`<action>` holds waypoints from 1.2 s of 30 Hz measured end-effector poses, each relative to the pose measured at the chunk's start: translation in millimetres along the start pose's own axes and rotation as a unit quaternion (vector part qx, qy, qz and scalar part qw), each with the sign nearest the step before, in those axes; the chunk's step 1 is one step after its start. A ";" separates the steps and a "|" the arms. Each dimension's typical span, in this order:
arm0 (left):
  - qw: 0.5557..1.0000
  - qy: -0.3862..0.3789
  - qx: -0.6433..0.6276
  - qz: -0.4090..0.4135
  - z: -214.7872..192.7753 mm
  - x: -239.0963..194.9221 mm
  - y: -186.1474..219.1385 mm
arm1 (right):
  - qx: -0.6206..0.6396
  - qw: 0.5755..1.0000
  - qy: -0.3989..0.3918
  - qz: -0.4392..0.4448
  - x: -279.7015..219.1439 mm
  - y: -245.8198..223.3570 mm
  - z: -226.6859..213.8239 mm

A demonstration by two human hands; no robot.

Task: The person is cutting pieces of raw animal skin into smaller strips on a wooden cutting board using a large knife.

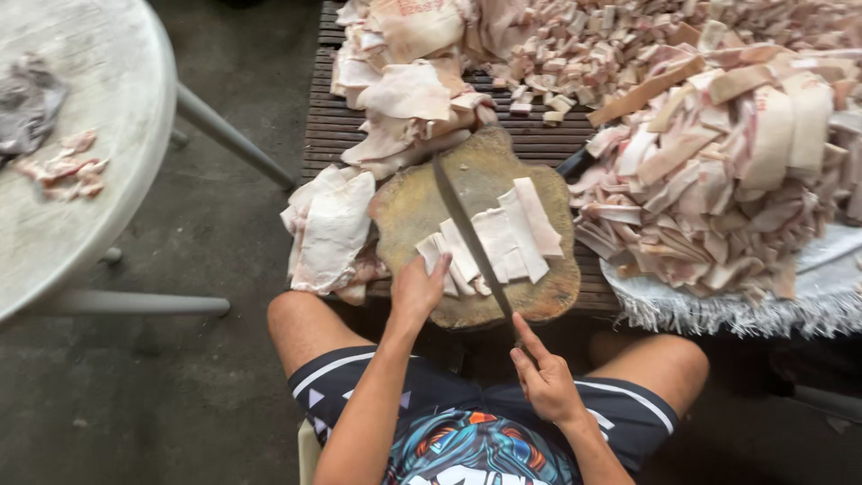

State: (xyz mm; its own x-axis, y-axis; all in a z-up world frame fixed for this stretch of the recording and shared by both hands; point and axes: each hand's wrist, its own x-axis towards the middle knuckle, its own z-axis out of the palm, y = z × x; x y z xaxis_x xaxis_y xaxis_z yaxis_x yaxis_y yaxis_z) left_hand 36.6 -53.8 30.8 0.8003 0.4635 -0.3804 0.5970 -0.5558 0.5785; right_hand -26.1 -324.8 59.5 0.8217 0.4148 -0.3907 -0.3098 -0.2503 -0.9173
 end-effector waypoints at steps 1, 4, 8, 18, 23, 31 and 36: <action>1.000 -0.002 0.015 -0.013 6.2 4.0 20.4 | 0.032 0.999 0.023 -0.021 -2.0 5.5 -4.9; 1.000 0.012 -0.022 -0.005 21.9 10.2 87.2 | 0.107 0.987 0.093 -0.072 2.3 18.4 -24.1; 0.993 -0.061 0.086 -0.060 45.7 13.1 167.6 | 0.155 0.970 0.155 -0.108 11.3 25.4 -50.7; 0.981 -0.048 0.184 -0.031 68.5 42.8 140.6 | 0.206 0.960 0.169 -0.084 2.1 60.0 -51.7; 0.972 0.025 0.231 0.033 70.0 49.1 95.7 | 0.222 0.961 0.129 -0.102 -1.3 79.7 -28.8; 0.988 0.004 -0.155 0.024 16.7 45.8 57.6 | 0.301 0.945 0.070 -0.106 -1.3 94.0 -36.0; 0.901 -0.115 -0.417 -0.030 33.9 30.9 100.8 | 0.370 0.892 0.076 -0.249 -12.7 94.5 -50.3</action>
State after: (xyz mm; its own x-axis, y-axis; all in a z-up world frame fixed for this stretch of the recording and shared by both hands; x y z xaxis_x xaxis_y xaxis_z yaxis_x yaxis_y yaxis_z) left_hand 123.5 -118.9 52.9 0.8159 0.2662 -0.5132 0.4662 0.2218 0.8564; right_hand -41.7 -397.7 -18.3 0.9834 0.1765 0.0430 -0.0731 0.6010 -0.7959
